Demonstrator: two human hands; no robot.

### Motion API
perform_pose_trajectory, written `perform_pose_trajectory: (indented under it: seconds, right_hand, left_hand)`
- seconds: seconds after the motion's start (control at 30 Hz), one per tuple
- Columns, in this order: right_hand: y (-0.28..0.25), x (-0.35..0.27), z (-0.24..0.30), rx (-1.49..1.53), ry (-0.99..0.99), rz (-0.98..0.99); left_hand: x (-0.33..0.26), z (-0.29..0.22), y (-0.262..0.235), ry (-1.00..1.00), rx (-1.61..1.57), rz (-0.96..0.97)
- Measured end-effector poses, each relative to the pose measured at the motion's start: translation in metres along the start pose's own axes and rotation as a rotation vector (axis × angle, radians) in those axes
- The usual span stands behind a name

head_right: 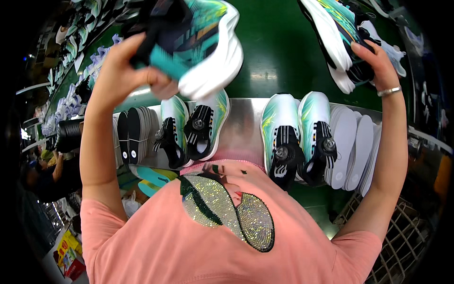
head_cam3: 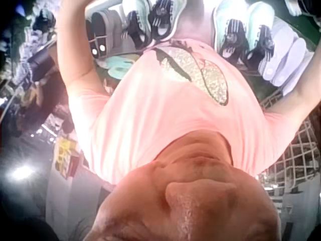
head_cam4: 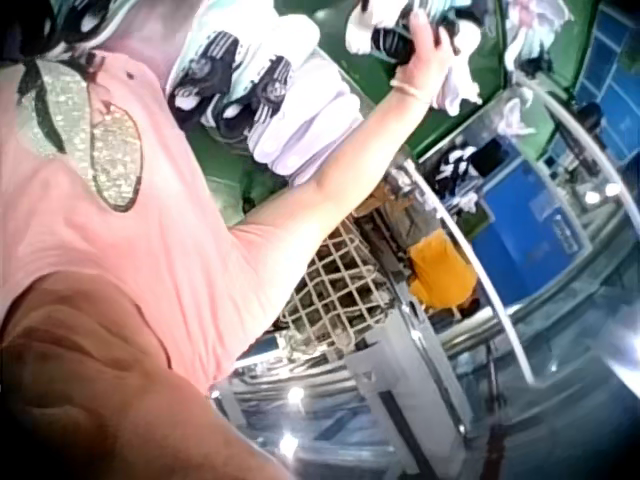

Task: The person sorts various colors and styles of sneakers on a conveyor belt, inserting insoles into the shoes and arranging them in pairs before placing them back onto the belt or passing them to other workers.

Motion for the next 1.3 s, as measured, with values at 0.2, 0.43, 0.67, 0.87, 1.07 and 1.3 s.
perform_pose_trajectory:
  seconds: [0.2, 0.43, 0.67, 0.87, 1.07, 1.3]
  right_hand:
    - [0.028, -0.089, 0.051, -0.198, -0.112, -0.205]
    - [0.031, -0.206, 0.062, -0.345, -0.023, -0.430]
    - [0.031, -0.286, 0.002, -0.661, 0.097, -0.753]
    - [0.053, -0.276, -0.069, -1.058, 0.346, -0.717]
    - [0.071, -0.246, -0.094, -1.031, 0.585, -0.090]
    - [-0.013, -0.240, -0.029, -0.388, 0.068, -0.011]
  left_hand:
    - [-0.066, -0.045, 0.039, 0.156, 0.561, -0.008]
    - [-0.081, -0.064, 0.145, 0.372, 0.444, 0.340]
    - [-0.091, -0.069, 0.190, 0.378, 0.512, 0.436]
    - [-0.106, -0.049, 0.222, 0.381, 0.648, 0.486]
    - [-0.097, -0.060, 0.211, 0.302, 0.598, 0.484]
    - [-0.082, -0.097, 0.191, -0.003, 0.565, 0.373]
Point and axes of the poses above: each hand's wrist, its own x-axis towards the middle knuckle, its own y-axis out of the palm, z = x × y, the point moved 5 cm from there along x, towards the middle knuckle, and after that the axes turned 11 degrees about z, right-handed, at the moved point
